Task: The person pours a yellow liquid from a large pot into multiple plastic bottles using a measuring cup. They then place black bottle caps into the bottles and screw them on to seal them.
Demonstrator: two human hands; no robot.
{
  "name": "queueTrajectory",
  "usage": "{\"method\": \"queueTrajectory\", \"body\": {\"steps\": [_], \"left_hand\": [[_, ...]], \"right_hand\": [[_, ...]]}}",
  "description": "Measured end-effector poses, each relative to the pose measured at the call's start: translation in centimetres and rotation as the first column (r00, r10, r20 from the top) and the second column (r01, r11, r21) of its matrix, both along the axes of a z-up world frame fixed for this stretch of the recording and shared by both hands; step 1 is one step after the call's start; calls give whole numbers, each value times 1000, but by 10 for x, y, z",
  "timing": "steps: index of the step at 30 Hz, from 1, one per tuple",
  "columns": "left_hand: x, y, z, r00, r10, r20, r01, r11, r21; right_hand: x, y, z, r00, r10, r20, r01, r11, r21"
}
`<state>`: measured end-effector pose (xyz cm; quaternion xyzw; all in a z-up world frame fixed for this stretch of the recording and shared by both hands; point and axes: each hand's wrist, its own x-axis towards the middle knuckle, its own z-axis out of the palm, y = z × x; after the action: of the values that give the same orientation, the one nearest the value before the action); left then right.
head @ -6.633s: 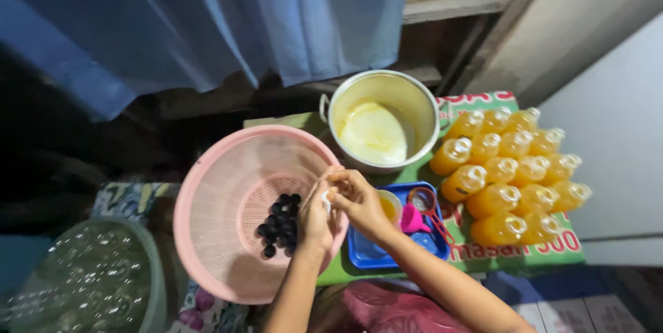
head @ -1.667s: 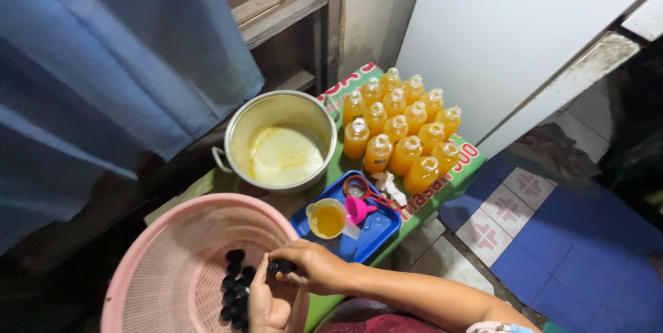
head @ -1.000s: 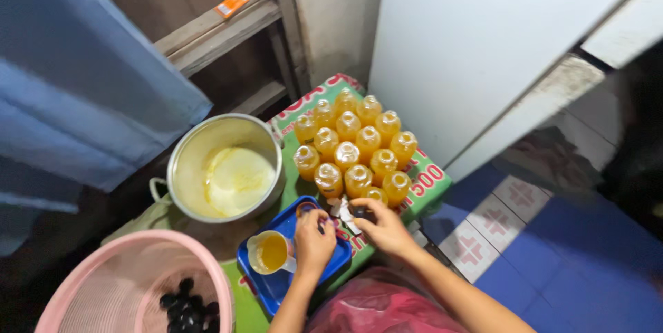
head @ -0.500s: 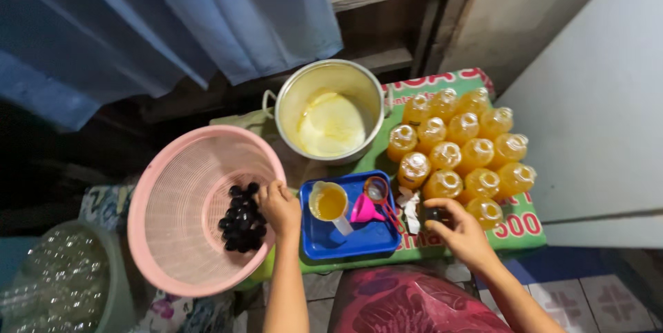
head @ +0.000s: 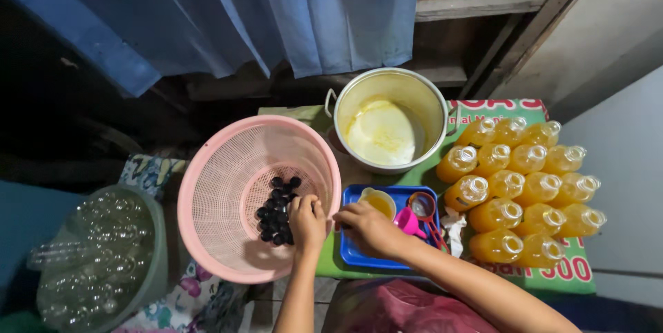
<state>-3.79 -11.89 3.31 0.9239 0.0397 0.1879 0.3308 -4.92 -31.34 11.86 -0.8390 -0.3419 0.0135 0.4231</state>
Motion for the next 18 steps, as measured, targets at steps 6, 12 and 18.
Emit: {"method": "queueTrajectory", "body": {"steps": [6, 12, 18], "left_hand": [[-4, 25, 13, 992, -111, -52, 112, 993, 24], [-5, 11, 38, 970, -167, 175, 157, 985, 71], [-22, -35, 32, 862, -506, -33, 487, 844, -223]], "right_hand": [[12, 59, -18, 996, -68, 61, 73, 994, -85], [13, 42, -65, 925, -375, 67, 358, 915, 185], [0, -75, -166, 595, -652, -470, 225, 696, -681]]}}
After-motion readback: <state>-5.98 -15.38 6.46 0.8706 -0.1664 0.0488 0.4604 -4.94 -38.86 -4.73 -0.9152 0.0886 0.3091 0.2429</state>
